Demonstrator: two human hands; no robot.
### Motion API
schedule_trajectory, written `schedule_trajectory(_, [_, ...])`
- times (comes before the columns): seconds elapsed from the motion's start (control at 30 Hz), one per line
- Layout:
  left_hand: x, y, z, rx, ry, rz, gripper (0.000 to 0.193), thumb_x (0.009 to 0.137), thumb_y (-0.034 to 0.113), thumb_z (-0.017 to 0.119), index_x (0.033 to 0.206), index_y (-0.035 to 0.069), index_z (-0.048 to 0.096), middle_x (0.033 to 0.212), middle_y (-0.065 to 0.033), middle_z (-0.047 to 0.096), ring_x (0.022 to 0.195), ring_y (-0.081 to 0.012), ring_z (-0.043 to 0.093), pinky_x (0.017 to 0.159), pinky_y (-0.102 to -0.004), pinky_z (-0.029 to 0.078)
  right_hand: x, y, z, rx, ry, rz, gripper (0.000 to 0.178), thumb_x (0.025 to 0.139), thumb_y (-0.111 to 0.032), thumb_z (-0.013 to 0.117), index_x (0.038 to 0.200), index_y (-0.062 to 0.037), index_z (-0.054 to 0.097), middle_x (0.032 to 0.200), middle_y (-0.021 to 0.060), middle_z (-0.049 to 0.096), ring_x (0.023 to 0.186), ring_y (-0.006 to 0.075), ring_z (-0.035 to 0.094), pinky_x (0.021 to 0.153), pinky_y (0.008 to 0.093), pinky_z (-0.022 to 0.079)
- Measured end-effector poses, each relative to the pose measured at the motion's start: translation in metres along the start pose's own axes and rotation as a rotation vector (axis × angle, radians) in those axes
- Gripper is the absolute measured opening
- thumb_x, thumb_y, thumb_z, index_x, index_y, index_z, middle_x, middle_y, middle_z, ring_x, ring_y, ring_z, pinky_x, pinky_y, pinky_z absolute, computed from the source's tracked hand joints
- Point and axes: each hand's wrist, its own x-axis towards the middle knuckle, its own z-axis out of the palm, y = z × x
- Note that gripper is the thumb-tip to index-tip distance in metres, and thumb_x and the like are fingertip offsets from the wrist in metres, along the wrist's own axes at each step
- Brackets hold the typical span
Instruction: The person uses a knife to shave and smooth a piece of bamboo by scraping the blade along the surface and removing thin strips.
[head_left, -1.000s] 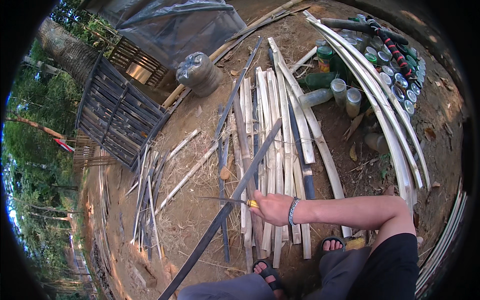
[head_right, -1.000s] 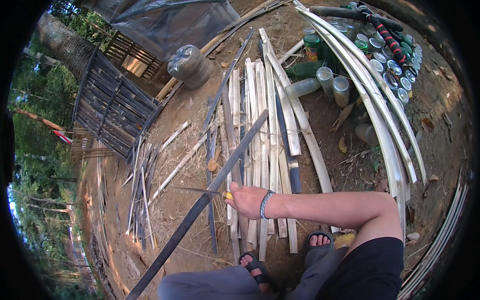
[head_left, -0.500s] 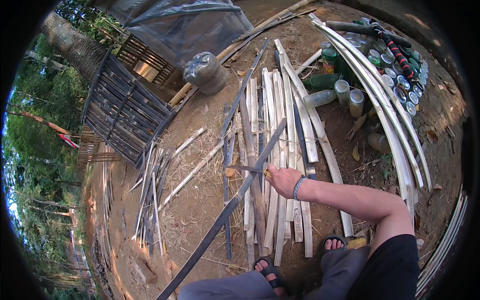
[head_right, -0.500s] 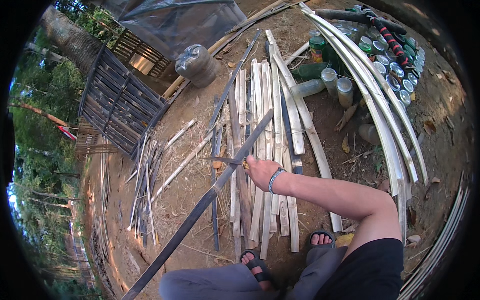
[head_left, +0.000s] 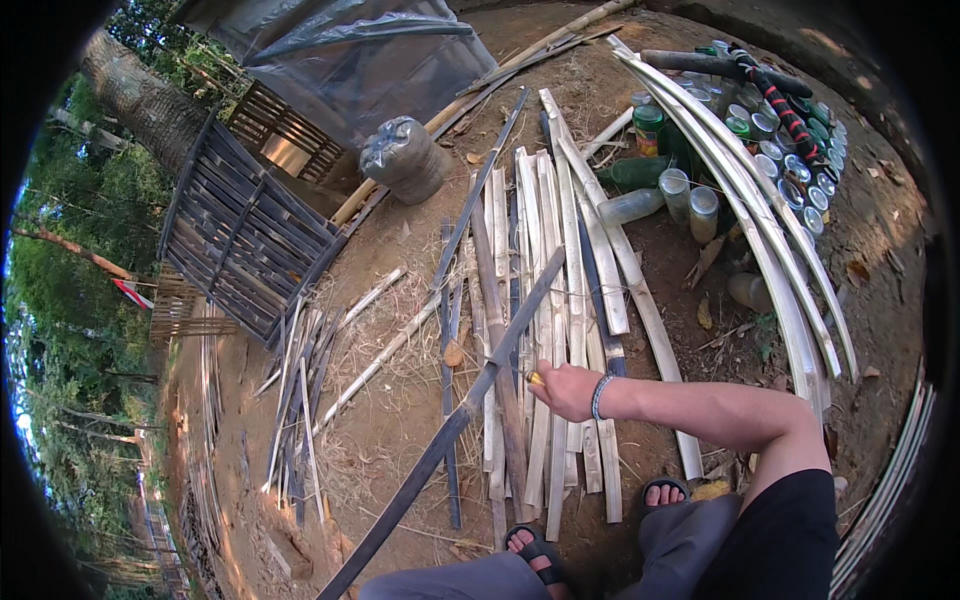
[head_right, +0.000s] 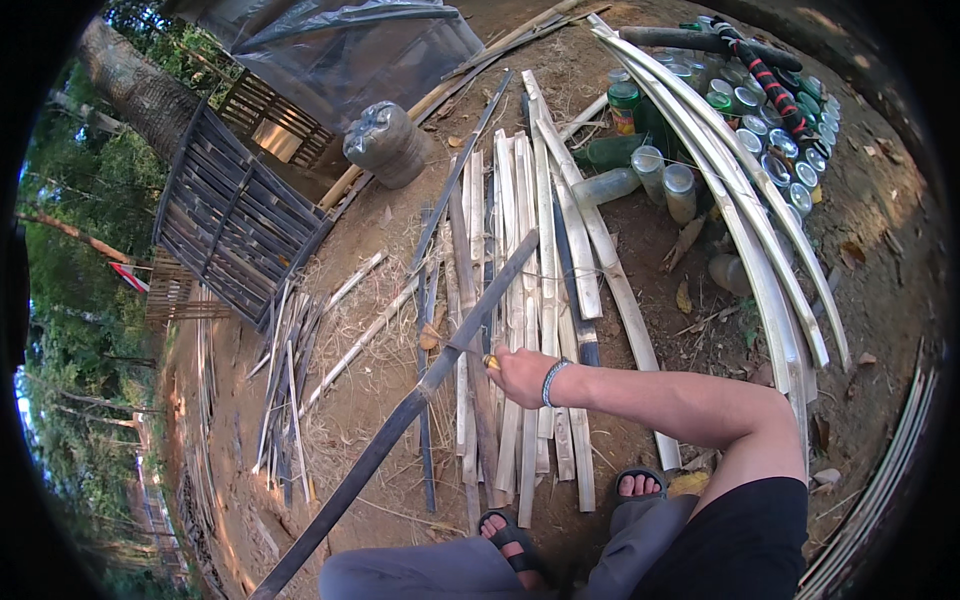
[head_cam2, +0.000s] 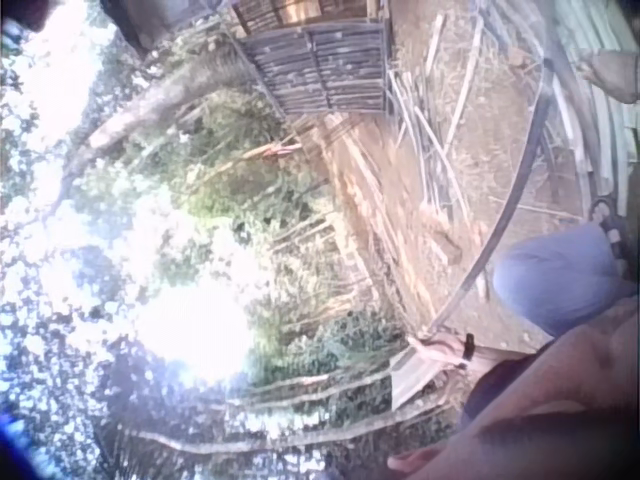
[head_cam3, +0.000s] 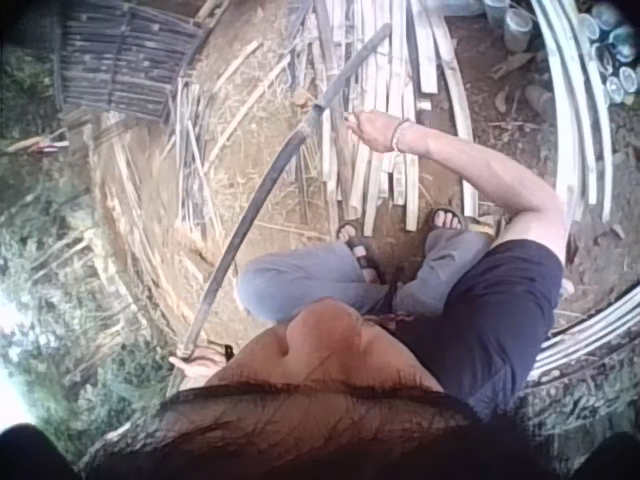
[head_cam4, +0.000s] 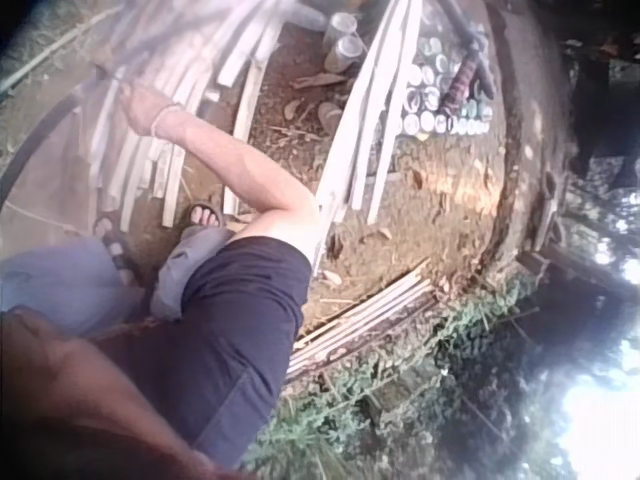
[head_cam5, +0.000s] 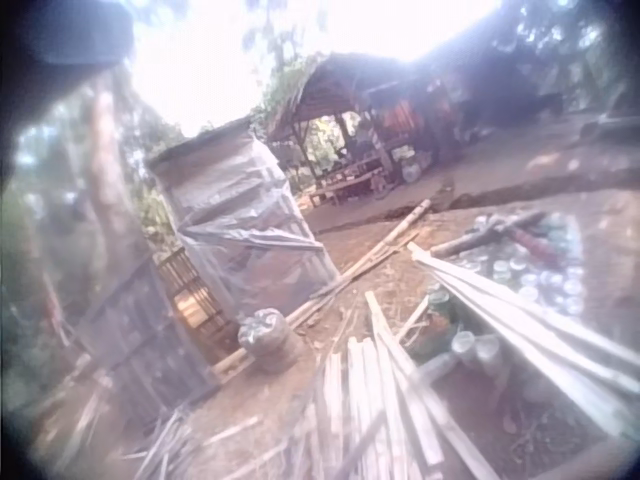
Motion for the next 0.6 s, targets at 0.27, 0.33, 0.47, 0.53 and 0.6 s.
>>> schedule_trajectory(0.27, [-0.004,-0.068,0.010,0.390,-0.177,0.549,0.033,0.068,0.040,0.081,0.059,0.019,0.056,0.047,0.0035,0.039,0.040,-0.0101,0.037,0.041,-0.0223,0.041,0.034,0.063,-0.042,-0.338,0.152,0.051,0.045,0.098,-0.029,0.038,0.104,0.0135,0.052,0.092,0.0316,0.063,0.087,0.0435,0.064,0.079,0.0467,0.053])
schedule_trajectory(0.33, [-0.019,-0.079,0.013,0.469,-0.178,0.727,0.038,0.070,0.050,0.078,0.061,0.020,0.056,0.047,0.0042,0.037,0.040,-0.0108,0.036,0.041,-0.0225,0.039,0.026,0.026,-0.030,-0.114,0.084,0.078,0.045,0.099,-0.030,0.036,0.104,0.0118,0.053,0.099,0.0337,0.061,0.090,0.0440,0.063,0.083,0.0467,0.052])
schedule_trajectory(0.47, [0.011,0.019,0.007,0.276,-0.029,0.508,0.040,0.071,0.054,0.076,0.066,0.020,0.056,0.049,0.0047,0.039,0.042,-0.0111,0.038,0.040,-0.0216,0.035,0.034,0.022,-0.025,-0.131,0.099,0.000,0.045,0.099,-0.031,0.038,0.102,0.0115,0.053,0.095,0.0310,0.063,0.089,0.0437,0.064,0.081,0.0466,0.052])
schedule_trajectory(0.53, [0.025,0.002,0.019,0.352,-0.111,0.603,0.038,0.072,0.052,0.076,0.068,0.018,0.057,0.050,0.0042,0.041,0.044,-0.0116,0.041,0.041,-0.0223,0.036,0.067,0.105,-0.035,-0.328,0.260,0.022,0.044,0.098,-0.030,0.041,0.102,0.0115,0.055,0.096,0.0301,0.063,0.090,0.0435,0.064,0.080,0.0460,0.053])
schedule_trajectory(0.6, [-0.023,-0.101,0.025,0.560,-0.301,0.972,0.033,0.076,0.045,0.076,0.070,0.017,0.059,0.051,0.0029,0.043,0.047,-0.0125,0.044,0.042,-0.0242,0.039,0.066,0.117,-0.069,-0.403,0.177,0.163,0.044,0.098,-0.030,0.040,0.102,0.0104,0.057,0.099,0.0293,0.064,0.093,0.0421,0.064,0.082,0.0454,0.052])
